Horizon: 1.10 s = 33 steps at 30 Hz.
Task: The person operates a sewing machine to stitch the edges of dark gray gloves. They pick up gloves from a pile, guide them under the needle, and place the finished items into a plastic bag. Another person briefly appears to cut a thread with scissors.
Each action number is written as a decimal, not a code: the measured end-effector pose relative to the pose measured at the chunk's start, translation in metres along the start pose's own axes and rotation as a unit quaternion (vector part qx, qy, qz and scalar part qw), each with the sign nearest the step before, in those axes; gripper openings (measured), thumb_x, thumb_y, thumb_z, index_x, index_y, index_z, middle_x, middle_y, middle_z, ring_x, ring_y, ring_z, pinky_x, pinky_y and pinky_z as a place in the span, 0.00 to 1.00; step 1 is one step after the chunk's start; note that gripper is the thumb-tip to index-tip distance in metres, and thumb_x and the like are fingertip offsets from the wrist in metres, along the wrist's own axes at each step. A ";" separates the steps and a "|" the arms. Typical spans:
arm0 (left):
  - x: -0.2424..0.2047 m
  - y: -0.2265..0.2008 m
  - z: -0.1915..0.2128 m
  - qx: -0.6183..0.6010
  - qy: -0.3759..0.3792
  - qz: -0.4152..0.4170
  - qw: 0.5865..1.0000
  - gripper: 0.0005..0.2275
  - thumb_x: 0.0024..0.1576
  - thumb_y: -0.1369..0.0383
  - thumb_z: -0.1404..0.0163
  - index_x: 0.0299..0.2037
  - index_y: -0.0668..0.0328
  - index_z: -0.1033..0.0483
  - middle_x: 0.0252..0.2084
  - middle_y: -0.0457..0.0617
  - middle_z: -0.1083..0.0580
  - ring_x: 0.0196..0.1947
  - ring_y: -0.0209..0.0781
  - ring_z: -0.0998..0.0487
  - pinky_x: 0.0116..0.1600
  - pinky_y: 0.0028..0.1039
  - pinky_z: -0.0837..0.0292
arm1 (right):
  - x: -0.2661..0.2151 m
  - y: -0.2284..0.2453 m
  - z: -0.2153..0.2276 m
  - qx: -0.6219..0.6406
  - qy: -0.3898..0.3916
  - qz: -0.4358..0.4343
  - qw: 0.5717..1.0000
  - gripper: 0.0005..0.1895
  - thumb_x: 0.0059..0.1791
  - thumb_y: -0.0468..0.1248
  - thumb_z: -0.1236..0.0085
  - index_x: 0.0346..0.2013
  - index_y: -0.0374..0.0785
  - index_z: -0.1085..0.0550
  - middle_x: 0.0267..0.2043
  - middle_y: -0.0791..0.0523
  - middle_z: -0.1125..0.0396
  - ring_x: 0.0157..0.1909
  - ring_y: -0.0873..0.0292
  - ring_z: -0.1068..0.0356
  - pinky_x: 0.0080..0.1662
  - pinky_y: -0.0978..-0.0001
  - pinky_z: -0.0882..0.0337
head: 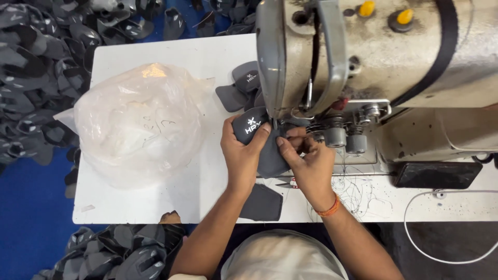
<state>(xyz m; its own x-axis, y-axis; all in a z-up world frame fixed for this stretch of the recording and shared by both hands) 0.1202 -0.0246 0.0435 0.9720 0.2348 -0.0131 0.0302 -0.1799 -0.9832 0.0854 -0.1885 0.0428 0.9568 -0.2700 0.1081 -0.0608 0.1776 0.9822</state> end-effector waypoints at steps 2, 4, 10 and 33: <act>0.000 -0.002 -0.002 0.047 -0.008 -0.014 0.999 0.15 0.55 0.74 0.39 0.48 0.67 0.29 0.41 0.48 0.24 0.39 0.32 0.24 0.46 0.21 0.25 | -0.004 -0.011 0.003 0.020 -0.013 -0.012 1.000 0.08 0.49 0.32 0.33 0.37 0.29 0.24 0.27 0.60 0.29 0.30 0.73 0.35 0.34 0.79 0.32; 0.001 -0.002 -0.005 0.042 0.000 0.005 0.999 0.15 0.55 0.73 0.39 0.49 0.67 0.30 0.42 0.48 0.24 0.40 0.32 0.24 0.46 0.22 0.25 | -0.005 -0.012 0.004 0.019 -0.021 -0.018 0.999 0.08 0.50 0.31 0.33 0.36 0.29 0.24 0.27 0.60 0.29 0.30 0.73 0.36 0.33 0.79 0.33; -0.009 0.017 -0.001 -0.059 -0.016 0.033 0.998 0.21 0.54 0.71 0.39 0.55 0.65 0.34 0.47 0.48 0.26 0.44 0.34 0.24 0.50 0.25 0.24 | -0.012 -0.003 0.003 0.062 -0.051 0.010 0.997 0.10 0.49 0.30 0.33 0.38 0.30 0.27 0.28 0.61 0.30 0.30 0.73 0.36 0.33 0.80 0.33; -0.033 0.033 0.013 -0.075 0.058 0.150 0.984 0.11 0.55 0.67 0.39 0.41 0.66 0.23 0.31 0.46 0.24 0.23 0.31 0.28 0.23 0.23 0.36 | -0.029 -0.019 0.248 -0.487 -0.262 0.352 0.755 0.25 0.68 0.45 0.58 0.65 0.21 0.43 0.62 0.41 0.38 0.62 0.43 0.32 0.60 0.55 0.28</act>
Point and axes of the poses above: each hand's wrist, its own x-axis towards the middle knuckle, its own z-axis out of the back of the hand, y = z × x, the point moved 7 cm from there along x, towards the middle knuckle
